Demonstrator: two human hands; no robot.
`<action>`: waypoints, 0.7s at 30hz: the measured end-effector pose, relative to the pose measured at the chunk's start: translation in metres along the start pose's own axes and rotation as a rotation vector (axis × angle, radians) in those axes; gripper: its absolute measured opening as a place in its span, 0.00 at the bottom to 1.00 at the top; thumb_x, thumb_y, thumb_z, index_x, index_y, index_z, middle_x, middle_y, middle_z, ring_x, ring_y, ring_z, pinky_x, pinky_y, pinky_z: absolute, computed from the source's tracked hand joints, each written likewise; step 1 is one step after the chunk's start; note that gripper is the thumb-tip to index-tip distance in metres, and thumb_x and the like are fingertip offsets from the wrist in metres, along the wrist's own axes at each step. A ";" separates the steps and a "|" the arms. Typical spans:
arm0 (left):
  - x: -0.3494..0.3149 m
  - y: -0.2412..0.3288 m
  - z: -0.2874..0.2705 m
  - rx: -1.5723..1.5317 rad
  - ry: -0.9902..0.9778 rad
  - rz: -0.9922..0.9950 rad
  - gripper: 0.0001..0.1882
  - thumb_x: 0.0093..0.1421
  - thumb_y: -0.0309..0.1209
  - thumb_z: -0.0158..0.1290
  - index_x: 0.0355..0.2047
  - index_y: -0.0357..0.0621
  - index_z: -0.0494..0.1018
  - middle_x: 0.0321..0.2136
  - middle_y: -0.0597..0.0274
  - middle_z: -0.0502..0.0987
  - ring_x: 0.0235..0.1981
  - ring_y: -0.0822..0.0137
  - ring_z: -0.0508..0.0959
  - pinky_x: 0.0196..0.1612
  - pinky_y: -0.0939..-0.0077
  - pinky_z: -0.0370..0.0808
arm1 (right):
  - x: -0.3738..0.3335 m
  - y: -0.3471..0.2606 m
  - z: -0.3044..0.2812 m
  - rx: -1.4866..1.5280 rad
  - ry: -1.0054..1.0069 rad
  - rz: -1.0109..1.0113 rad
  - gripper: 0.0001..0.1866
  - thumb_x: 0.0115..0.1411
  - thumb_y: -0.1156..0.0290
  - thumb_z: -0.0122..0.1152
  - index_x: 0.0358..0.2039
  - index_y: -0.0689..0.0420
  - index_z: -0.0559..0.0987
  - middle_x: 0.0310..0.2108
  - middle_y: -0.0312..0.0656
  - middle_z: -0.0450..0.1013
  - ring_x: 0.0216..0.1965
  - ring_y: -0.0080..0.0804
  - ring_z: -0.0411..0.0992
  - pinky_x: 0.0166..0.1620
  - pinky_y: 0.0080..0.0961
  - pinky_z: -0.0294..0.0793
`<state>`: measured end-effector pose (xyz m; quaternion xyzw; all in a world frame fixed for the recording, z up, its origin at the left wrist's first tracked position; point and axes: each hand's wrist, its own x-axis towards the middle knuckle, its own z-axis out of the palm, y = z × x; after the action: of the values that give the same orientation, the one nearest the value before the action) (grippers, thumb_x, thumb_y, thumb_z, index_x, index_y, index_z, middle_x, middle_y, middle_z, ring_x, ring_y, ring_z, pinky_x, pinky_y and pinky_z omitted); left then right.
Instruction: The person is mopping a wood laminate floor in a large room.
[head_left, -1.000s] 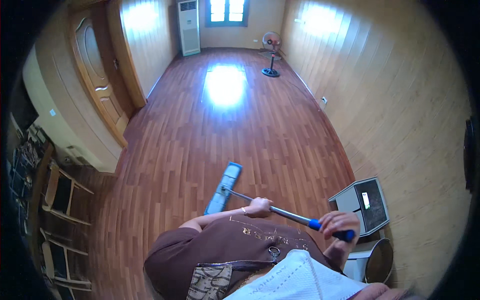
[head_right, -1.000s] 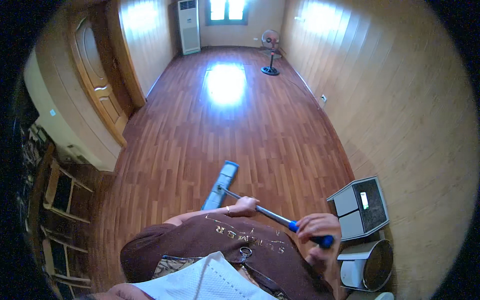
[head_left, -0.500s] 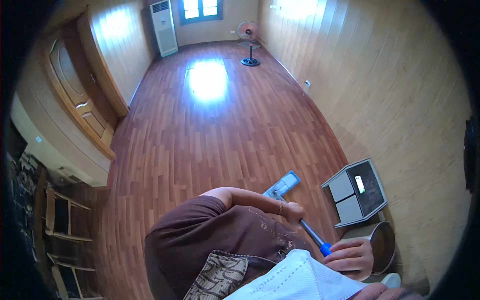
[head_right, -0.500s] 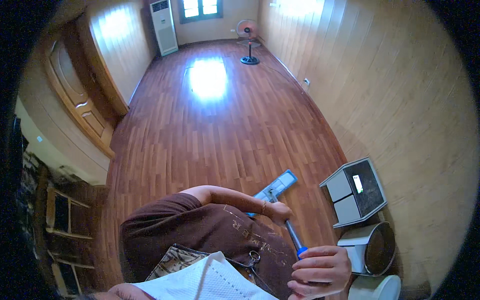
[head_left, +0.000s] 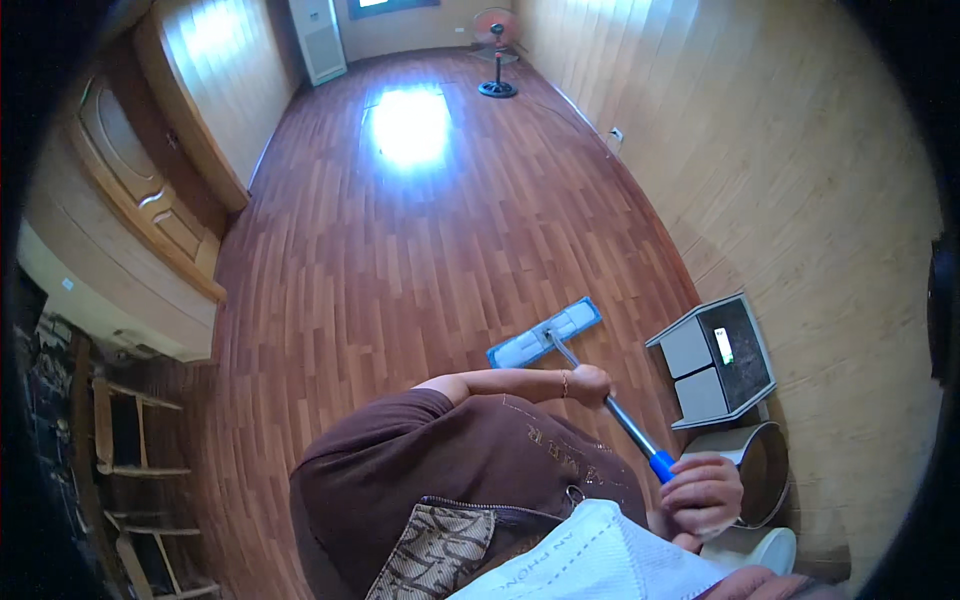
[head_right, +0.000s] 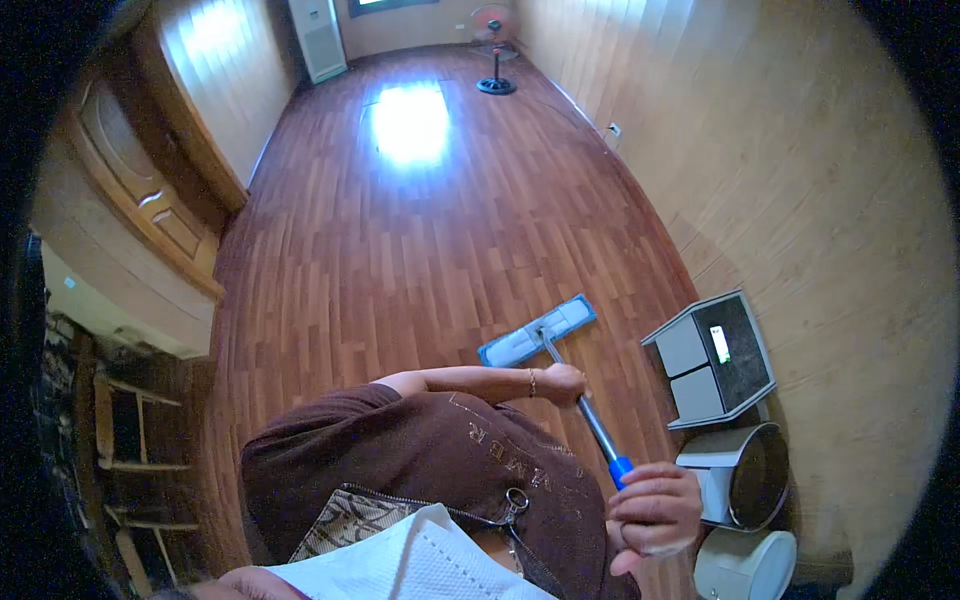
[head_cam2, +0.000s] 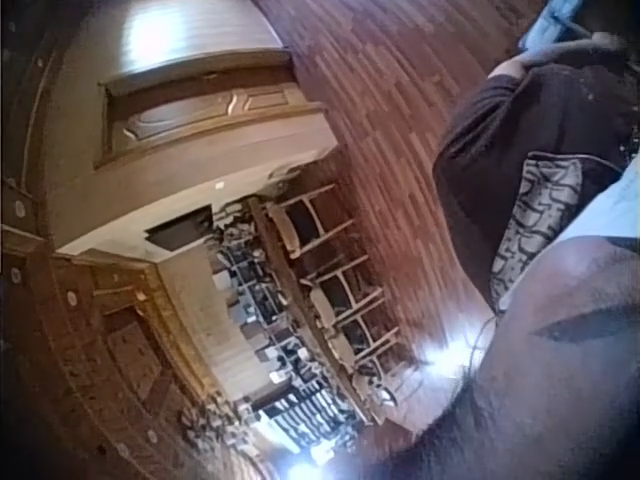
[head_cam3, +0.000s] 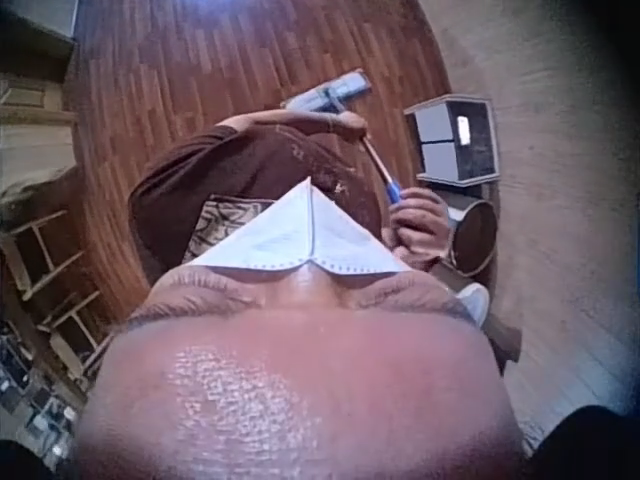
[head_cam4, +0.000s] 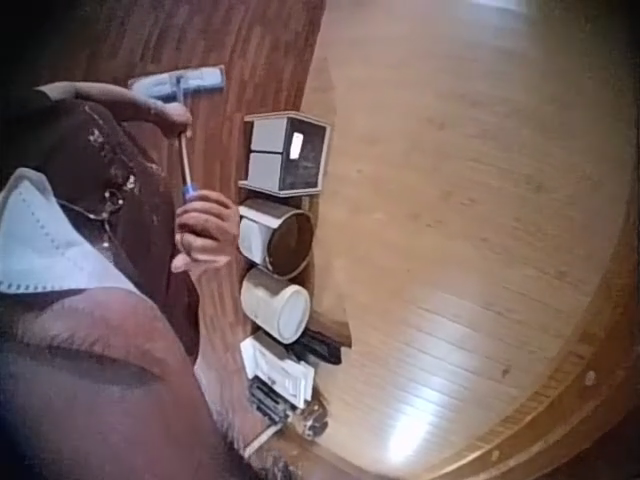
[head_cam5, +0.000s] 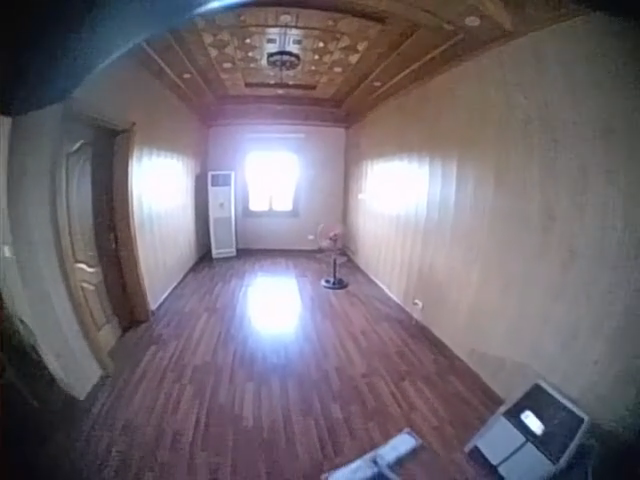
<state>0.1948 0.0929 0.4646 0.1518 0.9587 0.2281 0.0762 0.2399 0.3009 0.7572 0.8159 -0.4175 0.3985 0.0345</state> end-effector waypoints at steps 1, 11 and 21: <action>-0.011 -0.001 -0.015 -0.005 -0.004 -0.079 0.07 0.45 0.38 0.55 0.23 0.51 0.77 0.23 0.55 0.78 0.28 0.50 0.80 0.30 0.56 0.77 | 0.000 0.012 0.004 0.020 0.026 -0.036 0.26 0.55 0.41 0.57 0.15 0.51 0.72 0.20 0.33 0.75 0.24 0.26 0.77 0.33 0.27 0.78; -0.082 -0.098 -0.033 -0.150 0.253 -0.413 0.08 0.47 0.36 0.54 0.28 0.51 0.77 0.28 0.54 0.79 0.33 0.50 0.80 0.35 0.56 0.77 | 0.044 0.103 0.049 0.422 0.111 -0.048 0.24 0.55 0.47 0.62 0.14 0.53 0.73 0.19 0.35 0.74 0.23 0.31 0.77 0.31 0.30 0.76; -0.189 -0.190 -0.037 -0.214 0.540 -0.775 0.11 0.51 0.41 0.56 0.27 0.48 0.76 0.31 0.54 0.77 0.35 0.47 0.79 0.37 0.52 0.76 | 0.082 0.205 0.130 0.838 -0.047 -0.029 0.13 0.48 0.62 0.69 0.21 0.57 0.76 0.24 0.42 0.76 0.31 0.41 0.77 0.41 0.40 0.73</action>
<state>0.3166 -0.1456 0.4239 -0.2897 0.9013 0.3117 -0.0810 0.2027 0.0636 0.6675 0.7741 -0.2084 0.5145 -0.3042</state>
